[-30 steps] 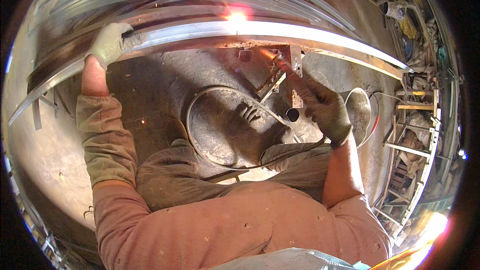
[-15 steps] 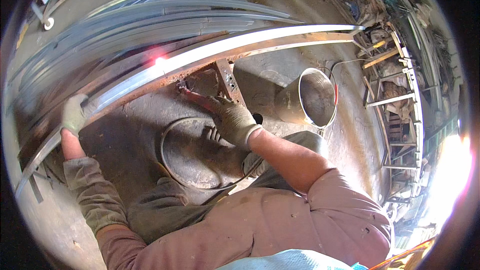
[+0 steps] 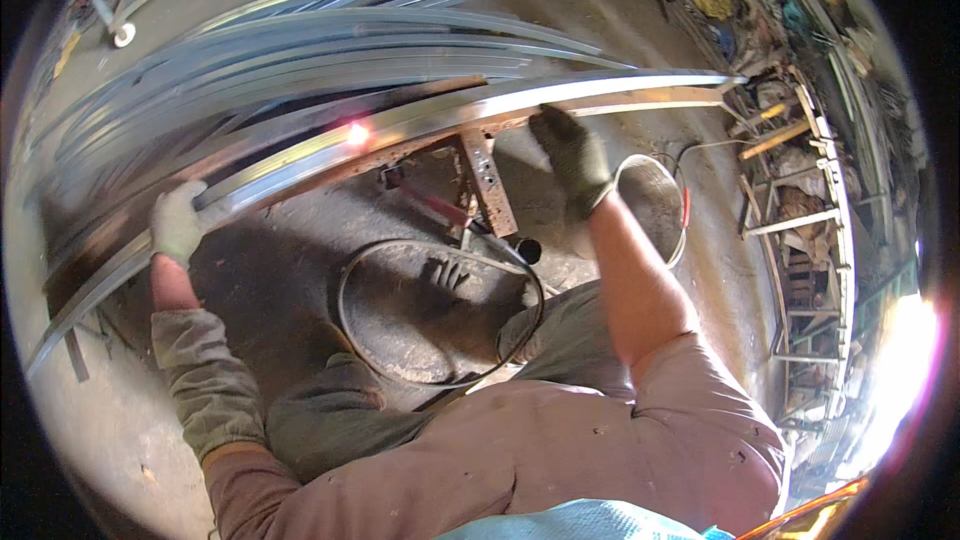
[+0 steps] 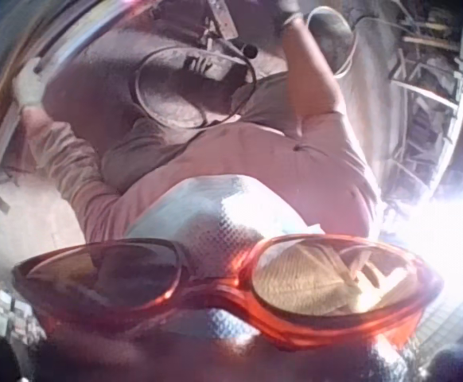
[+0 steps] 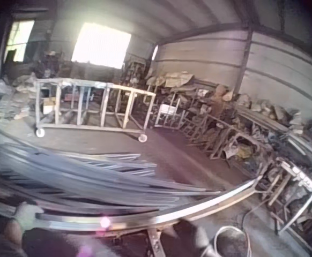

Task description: The person welds a long metal bar to a curved metal frame using a welding torch. They adjust the bar's position multiple times and continue welding along the seam, producing bright sparks.

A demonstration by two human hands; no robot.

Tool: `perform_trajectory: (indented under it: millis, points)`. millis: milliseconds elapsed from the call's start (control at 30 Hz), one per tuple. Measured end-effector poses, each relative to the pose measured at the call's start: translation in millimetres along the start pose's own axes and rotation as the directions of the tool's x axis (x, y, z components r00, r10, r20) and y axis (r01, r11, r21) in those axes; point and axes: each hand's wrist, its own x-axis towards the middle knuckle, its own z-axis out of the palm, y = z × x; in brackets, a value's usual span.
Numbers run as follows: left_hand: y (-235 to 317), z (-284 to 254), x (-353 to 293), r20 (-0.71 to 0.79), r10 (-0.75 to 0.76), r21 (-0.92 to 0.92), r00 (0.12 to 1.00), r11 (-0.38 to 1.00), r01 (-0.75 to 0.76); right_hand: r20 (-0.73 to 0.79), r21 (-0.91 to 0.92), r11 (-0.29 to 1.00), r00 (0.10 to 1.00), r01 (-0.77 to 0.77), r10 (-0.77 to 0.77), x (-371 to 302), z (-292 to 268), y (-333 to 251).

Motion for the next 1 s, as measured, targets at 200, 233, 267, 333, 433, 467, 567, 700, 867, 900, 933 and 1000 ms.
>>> perform_trajectory:
  millis: [200,233,267,333,433,467,567,700,867,900,933,1000]
  points:
    - [49.8,-5.9,-12.9,-0.036,0.031,0.086,0.999,0.996,-0.028,-0.076,-0.27,0.962,0.997,-0.032,0.012,62.1,-2.6,101.0]
    - [50.2,-10.9,-12.8,-0.009,-0.003,0.077,1.0,0.997,0.003,-0.031,-0.352,0.936,0.999,-0.035,0.025,71.8,-1.2,106.4]
    - [38.5,-10.2,-18.9,-0.028,-0.037,0.047,0.999,0.998,0.038,0.077,-0.411,0.911,0.994,-0.035,0.073,81.9,-2.2,101.7]
    - [34.1,-1.9,-26.4,-0.108,-0.029,0.043,0.994,0.999,0.034,0.173,-0.467,0.884,0.981,0.003,0.089,95.2,-1.6,118.9]
    - [59.7,-18.0,-38.8,-0.407,0.195,0.273,0.892,0.958,-0.085,0.183,-0.522,0.851,0.982,0.061,0.042,109.0,13.2,148.3]
    - [58.0,-27.2,-41.4,-0.503,0.306,0.376,0.808,0.92,-0.113,0.123,-0.569,0.817,0.992,0.098,-0.033,106.3,15.3,159.4]
    - [-0.2,10.2,-92.6,-0.747,-0.188,-0.033,0.638,0.968,0.248,0.151,-0.455,0.886,0.988,0.085,-0.017,114.3,16.6,187.5]
    - [-113.1,20.1,-161.3,0.283,-0.598,-0.958,0.75,-0.135,0.254,0.147,-0.395,0.894,0.975,0.212,-0.167,141.9,63.0,195.0]
    - [-10.1,69.2,-62.3,0.367,-0.727,-0.927,0.581,-0.237,0.289,0.194,-0.547,0.797,0.965,0.256,-0.176,142.6,21.6,280.1]
    - [-14.0,46.6,-69.7,0.343,-0.768,-0.925,0.541,-0.177,0.335,0.261,-0.546,0.816,0.964,0.189,-0.048,139.4,42.5,242.8]
    - [-15.7,36.1,-71.7,0.335,-0.785,-0.919,0.521,-0.15,0.365,0.233,-0.514,0.835,0.969,0.197,-0.085,133.7,41.3,228.8]
    - [-36.8,35.9,-85.7,0.296,-0.779,-0.946,0.552,-0.161,0.28,0.202,-0.368,0.923,0.979,0.115,-0.042,130.5,37.1,198.0]
